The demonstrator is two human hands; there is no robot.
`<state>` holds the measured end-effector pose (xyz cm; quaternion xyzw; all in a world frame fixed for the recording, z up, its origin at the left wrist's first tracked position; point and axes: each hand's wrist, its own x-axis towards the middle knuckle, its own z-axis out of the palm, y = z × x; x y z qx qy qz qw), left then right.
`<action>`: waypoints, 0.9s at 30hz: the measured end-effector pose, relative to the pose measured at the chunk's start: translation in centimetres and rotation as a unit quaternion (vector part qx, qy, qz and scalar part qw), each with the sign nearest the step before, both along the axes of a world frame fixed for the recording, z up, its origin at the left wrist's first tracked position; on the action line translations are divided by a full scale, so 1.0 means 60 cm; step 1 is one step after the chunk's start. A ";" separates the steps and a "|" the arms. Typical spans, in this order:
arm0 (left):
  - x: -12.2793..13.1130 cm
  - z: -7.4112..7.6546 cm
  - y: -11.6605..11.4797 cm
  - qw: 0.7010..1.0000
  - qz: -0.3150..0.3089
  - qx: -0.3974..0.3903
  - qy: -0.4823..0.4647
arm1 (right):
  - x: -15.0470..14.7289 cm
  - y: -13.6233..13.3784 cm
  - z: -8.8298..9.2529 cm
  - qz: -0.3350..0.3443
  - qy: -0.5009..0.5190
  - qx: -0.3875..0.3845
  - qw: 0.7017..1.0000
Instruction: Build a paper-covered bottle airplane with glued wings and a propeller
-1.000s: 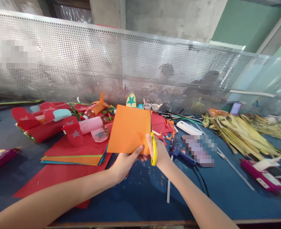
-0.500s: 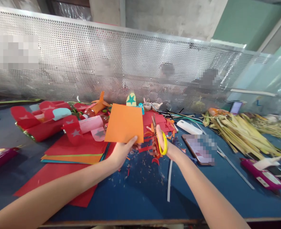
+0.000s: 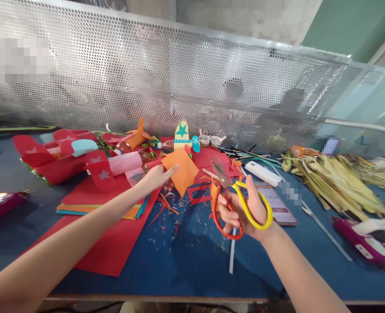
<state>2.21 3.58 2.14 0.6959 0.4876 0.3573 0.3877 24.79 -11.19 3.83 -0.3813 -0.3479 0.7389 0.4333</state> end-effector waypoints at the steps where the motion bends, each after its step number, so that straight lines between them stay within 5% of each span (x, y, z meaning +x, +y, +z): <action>1: -0.004 0.008 -0.004 0.999 0.020 0.025 0.020 | -0.005 -0.007 -0.009 0.014 0.022 -0.008 1.000; 3: -0.009 0.023 -0.016 0.992 0.073 0.094 0.048 | -0.012 -0.022 -0.028 0.040 0.059 -0.021 0.997; 5: -0.006 0.029 -0.034 0.945 0.124 0.279 0.120 | -0.019 -0.035 -0.044 0.050 0.084 -0.027 0.995; 6: 0.000 0.027 -0.044 0.919 0.112 0.353 0.137 | -0.021 -0.041 -0.049 0.053 0.095 -0.028 0.994; 8: 0.017 0.013 -0.067 0.887 -0.010 0.437 0.148 | -0.027 -0.051 -0.057 0.061 0.119 -0.028 0.991; 10: 0.038 -0.008 -0.087 0.881 -0.183 0.413 0.139 | -0.032 -0.057 -0.060 0.060 0.144 -0.026 0.987; 12: 0.058 -0.028 -0.100 0.903 -0.272 0.319 0.096 | -0.036 -0.060 -0.060 0.053 0.165 -0.019 0.985; 18: 0.086 -0.058 -0.108 0.941 -0.323 0.095 -0.040 | -0.039 -0.067 -0.066 0.040 0.197 -0.001 0.980; 23: 0.084 -0.053 -0.100 0.923 -0.355 0.149 0.011 | -0.030 -0.076 -0.056 0.048 0.186 0.038 0.981; 27: 0.068 -0.035 -0.079 0.908 -0.383 0.169 0.039 | -0.010 -0.076 -0.030 0.011 0.027 0.059 0.998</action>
